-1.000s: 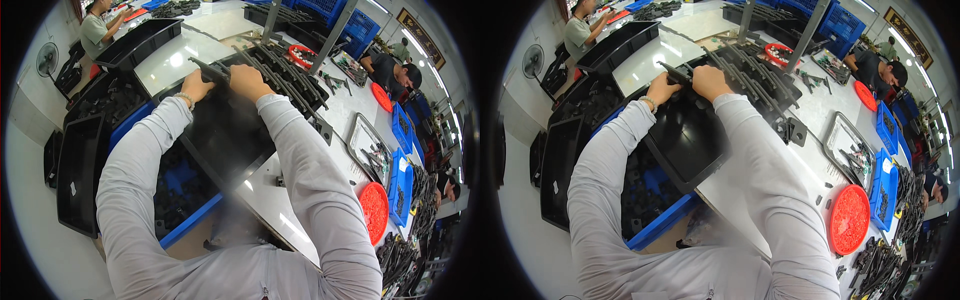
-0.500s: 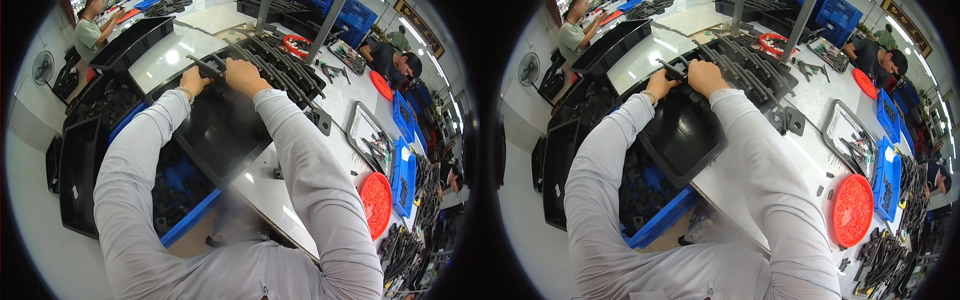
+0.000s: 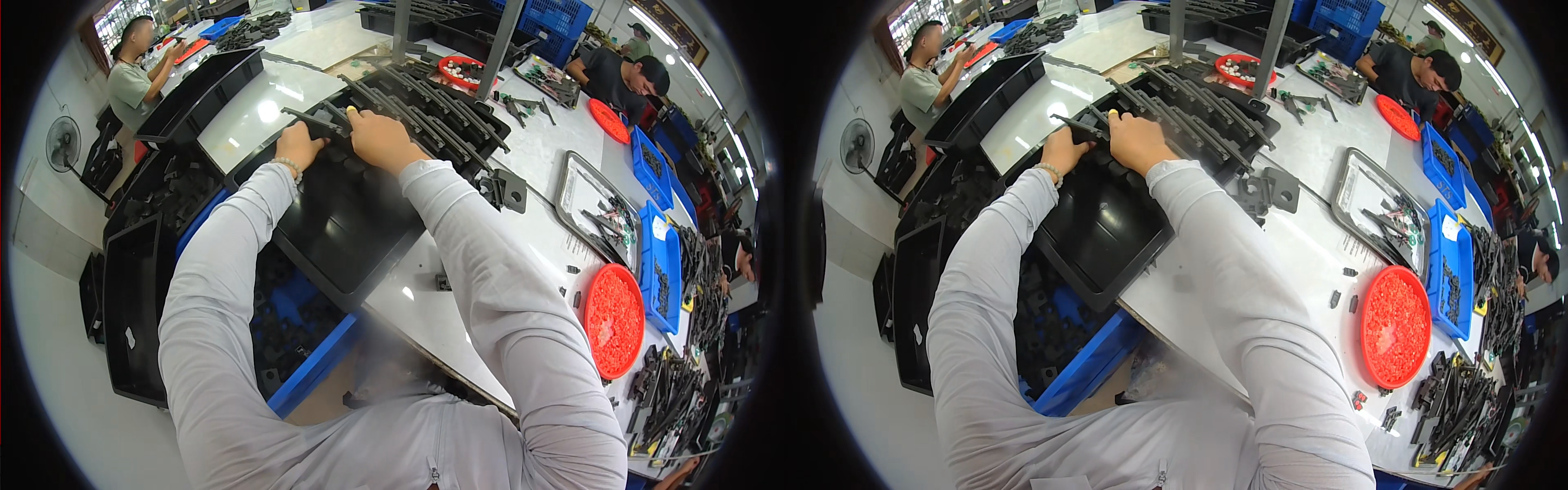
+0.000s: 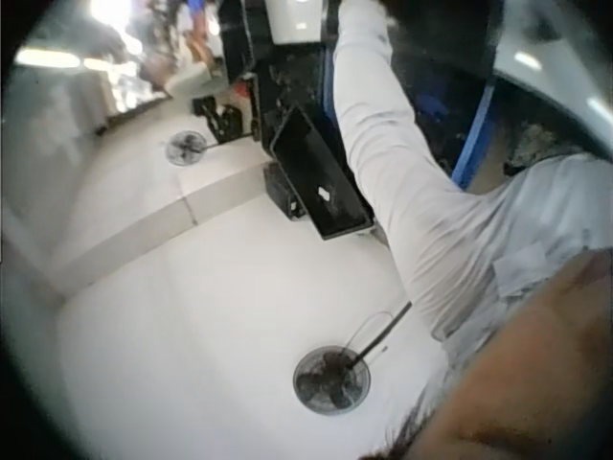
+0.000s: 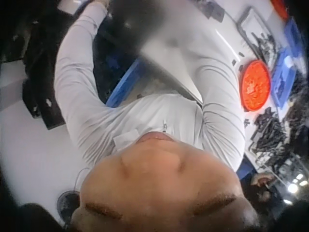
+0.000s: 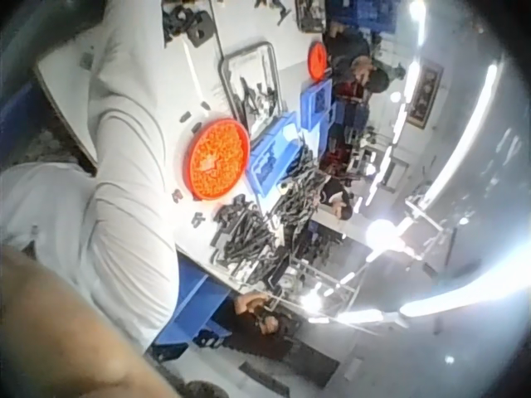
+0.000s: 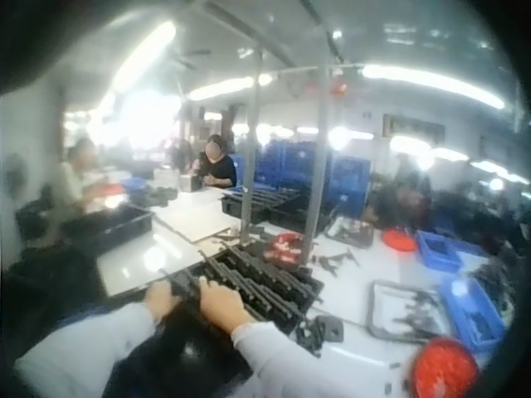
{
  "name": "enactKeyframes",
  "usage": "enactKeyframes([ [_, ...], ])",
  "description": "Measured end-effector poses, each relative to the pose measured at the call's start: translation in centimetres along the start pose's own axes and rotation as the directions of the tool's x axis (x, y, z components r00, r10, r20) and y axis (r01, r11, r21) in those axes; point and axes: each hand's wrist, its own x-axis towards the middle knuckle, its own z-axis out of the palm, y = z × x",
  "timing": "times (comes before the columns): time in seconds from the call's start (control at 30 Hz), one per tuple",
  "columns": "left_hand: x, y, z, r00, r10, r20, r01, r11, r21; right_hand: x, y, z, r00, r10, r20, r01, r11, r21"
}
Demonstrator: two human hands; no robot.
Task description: Manually assemble plastic housing and internal electronic components of a device, involving wire routing and part fitting.
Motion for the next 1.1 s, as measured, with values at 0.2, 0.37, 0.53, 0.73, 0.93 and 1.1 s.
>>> enactKeyframes([
  [0.2,0.4,1.3,-0.4,0.995,0.074,0.073,-0.082,0.991,0.11,-0.3,-0.1,0.1,1.0,-0.023,0.001,0.023,1.0,-0.002],
  [0.37,0.5,-1.8,2.8,0.994,-0.093,0.065,0.111,0.915,-0.387,0.2,-1.0,0.4,0.999,-0.009,0.031,0.009,1.0,0.012],
  [0.53,-1.1,2.2,2.6,0.989,0.049,0.143,0.0,0.946,-0.324,-1.1,0.6,-2.7,0.999,-0.024,0.042,0.023,0.999,0.037],
  [0.73,-1.5,-1.5,1.8,0.905,0.214,0.367,0.153,0.642,-0.751,-9.7,-0.5,-10.6,0.984,-0.175,-0.045,0.181,0.957,0.227],
  [0.93,-6.5,4.1,-4.9,0.969,-0.009,0.248,0.227,0.437,-0.871,-27.6,3.2,-16.9,0.932,0.14,0.333,-0.216,0.956,0.2],
  [1.1,-16.4,10.6,-10.6,0.816,0.572,0.078,-0.103,0.277,-0.955,-38.0,7.8,-18.1,0.86,0.447,0.248,-0.49,0.858,0.152],
])
